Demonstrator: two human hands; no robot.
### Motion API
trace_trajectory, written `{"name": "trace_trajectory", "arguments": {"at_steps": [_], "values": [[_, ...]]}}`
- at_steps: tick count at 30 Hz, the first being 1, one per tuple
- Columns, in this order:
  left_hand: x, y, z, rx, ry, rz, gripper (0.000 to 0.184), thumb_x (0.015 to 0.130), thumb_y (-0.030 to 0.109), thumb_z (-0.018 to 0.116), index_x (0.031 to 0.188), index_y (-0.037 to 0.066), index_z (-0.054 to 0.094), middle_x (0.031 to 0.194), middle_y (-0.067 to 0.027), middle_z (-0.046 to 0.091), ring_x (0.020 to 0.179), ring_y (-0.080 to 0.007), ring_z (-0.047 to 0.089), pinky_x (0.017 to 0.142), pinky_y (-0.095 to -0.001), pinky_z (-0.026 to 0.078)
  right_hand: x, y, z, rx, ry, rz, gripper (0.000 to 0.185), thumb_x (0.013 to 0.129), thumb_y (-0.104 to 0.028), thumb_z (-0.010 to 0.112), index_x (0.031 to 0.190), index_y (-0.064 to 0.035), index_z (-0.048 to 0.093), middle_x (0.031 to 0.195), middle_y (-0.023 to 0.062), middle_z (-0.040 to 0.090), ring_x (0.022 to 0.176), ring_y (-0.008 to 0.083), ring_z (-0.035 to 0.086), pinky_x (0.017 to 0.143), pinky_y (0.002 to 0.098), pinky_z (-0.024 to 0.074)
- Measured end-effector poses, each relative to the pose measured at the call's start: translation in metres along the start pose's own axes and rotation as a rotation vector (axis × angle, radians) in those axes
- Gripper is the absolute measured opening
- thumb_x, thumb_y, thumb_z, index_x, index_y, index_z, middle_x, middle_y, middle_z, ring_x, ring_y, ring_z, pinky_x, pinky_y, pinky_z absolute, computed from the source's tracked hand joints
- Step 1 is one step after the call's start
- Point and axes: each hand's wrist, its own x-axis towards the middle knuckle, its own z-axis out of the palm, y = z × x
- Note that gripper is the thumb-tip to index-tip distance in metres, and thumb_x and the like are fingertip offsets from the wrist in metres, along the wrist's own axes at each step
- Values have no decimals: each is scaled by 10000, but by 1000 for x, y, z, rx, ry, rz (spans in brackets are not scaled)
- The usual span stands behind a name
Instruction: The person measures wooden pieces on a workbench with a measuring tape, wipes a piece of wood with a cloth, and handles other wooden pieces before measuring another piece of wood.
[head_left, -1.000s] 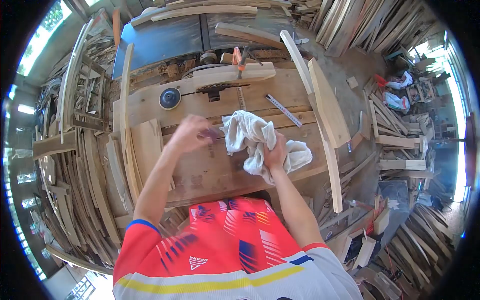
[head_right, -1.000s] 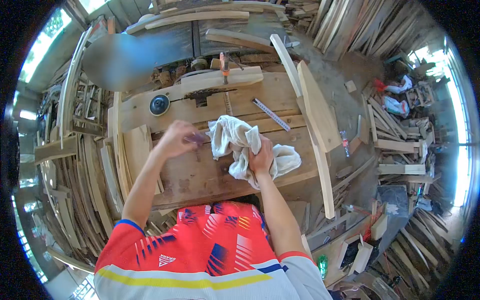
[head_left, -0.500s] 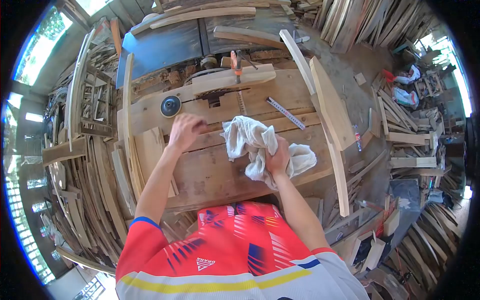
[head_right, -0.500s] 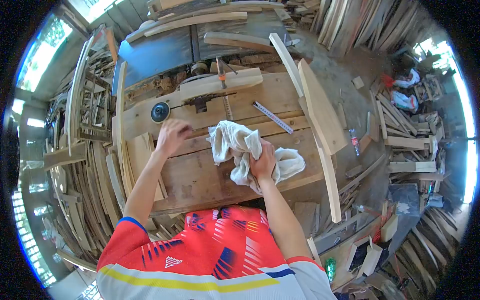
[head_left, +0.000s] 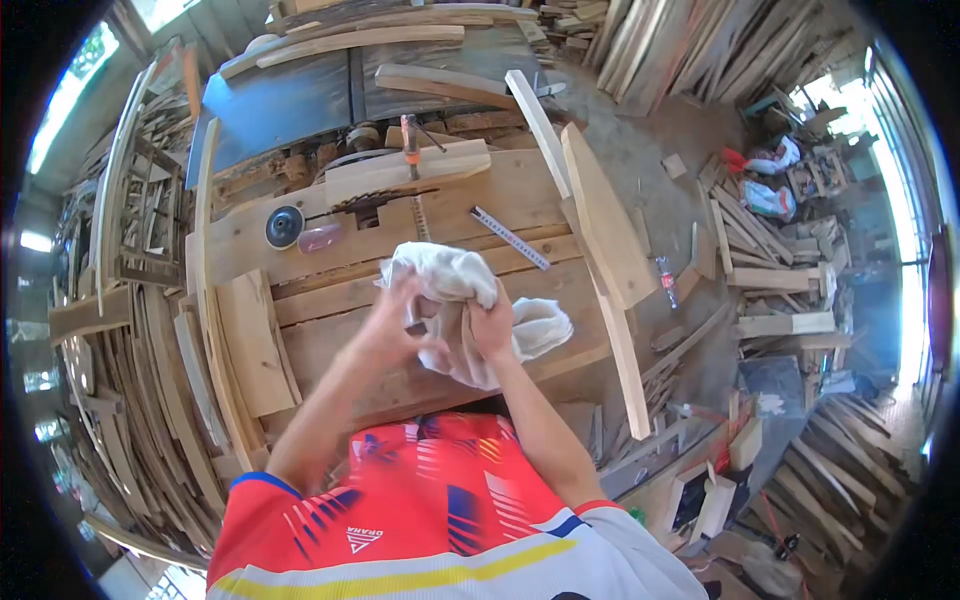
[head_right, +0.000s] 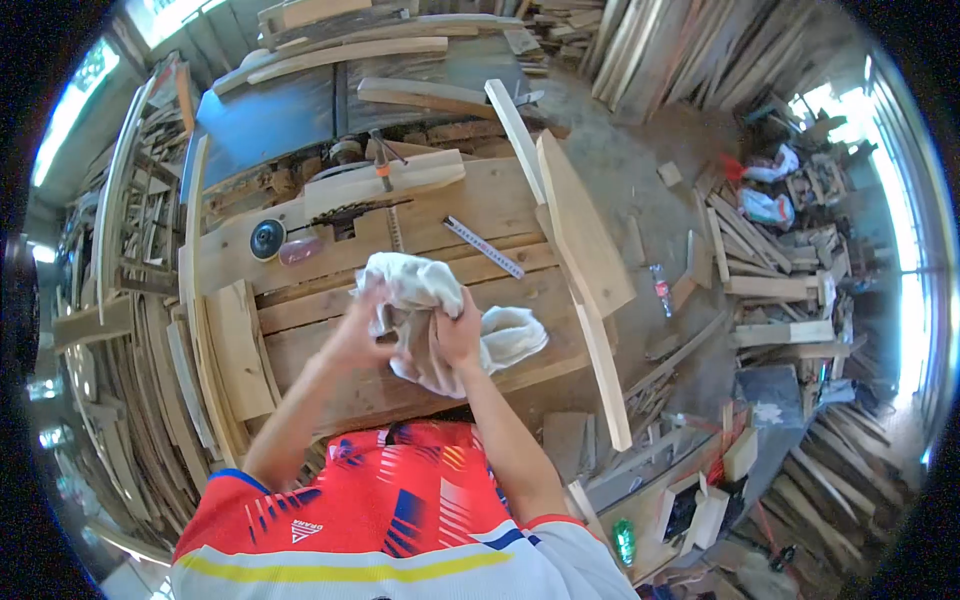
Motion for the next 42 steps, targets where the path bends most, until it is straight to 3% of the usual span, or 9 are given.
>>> {"name": "trace_trajectory", "arguments": {"at_steps": [3,6,11,20,22,26,32,38,42], "values": [[-14,30,62,-199,99,-69,1139,664,343,1001,1557,43,360,1478,-263,504,1417,-387,475,1181,-472,419,13,-38,-4,341,-239,396,374,994,-30,652,1366,-4,628,1245,49,706,1128,132,641,988,327,524],[-15,40,84,-666,344,-352,842,728,247,955,1398,19,497,1311,-159,639,1228,-271,615,1033,-412,518,28,-70,-24,476,-509,512,459,984,-50,682,1429,-19,575,1292,51,691,1168,145,632,1037,324,505],[2,64,63,-712,545,-414,406,877,171,807,1207,-9,654,1079,-59,737,971,-149,686,861,-318,573,42,-98,-66,-4,-452,-544,1014,764,-263,942,1593,-73,390,1541,216,482,1385,362,524,1169,440,419],[-1,105,70,-447,499,-376,234,941,100,690,1123,-42,726,1008,-58,763,872,-89,667,800,-305,562,63,-55,-88,278,-817,-367,975,692,-227,968,1523,-84,480,1404,195,586,1328,403,572,1126,442,453],[-12,108,58,-494,292,-501,218,941,91,700,1105,-49,736,1008,-66,771,873,-98,680,811,-299,561,71,-66,-113,162,-802,-412,866,704,-146,925,1473,-79,532,1377,195,618,1268,388,619,1082,431,491],[-36,101,18,-647,642,-374,286,982,182,740,1165,-37,757,1098,-96,798,910,-160,742,828,-317,589,107,-70,-159,197,-528,-271,748,758,-189,907,1412,-58,569,1327,152,679,1203,305,673,1020,436,541],[-29,91,24,-60,499,-607,310,992,251,734,1205,26,761,1101,-106,802,891,-202,760,816,-348,598,246,-112,-174,-257,-135,-427,853,745,-282,943,1450,-41,529,1287,199,697,1214,354,675,1040,424,537],[-45,107,77,-141,360,-564,400,968,289,747,1296,62,722,1127,-120,792,922,-218,750,847,-357,592,291,-61,-78,-943,-326,-258,1024,757,-446,918,1590,-166,392,1575,237,461,1377,418,555,1094,476,515],[-111,104,67,-164,462,-712,428,976,292,745,1313,31,701,1133,-128,781,961,-222,751,873,-357,586,258,-42,-64,-1210,-382,-398,1065,793,-418,883,1662,-200,307,1675,237,320,1540,457,313,1251,641,249]]}}
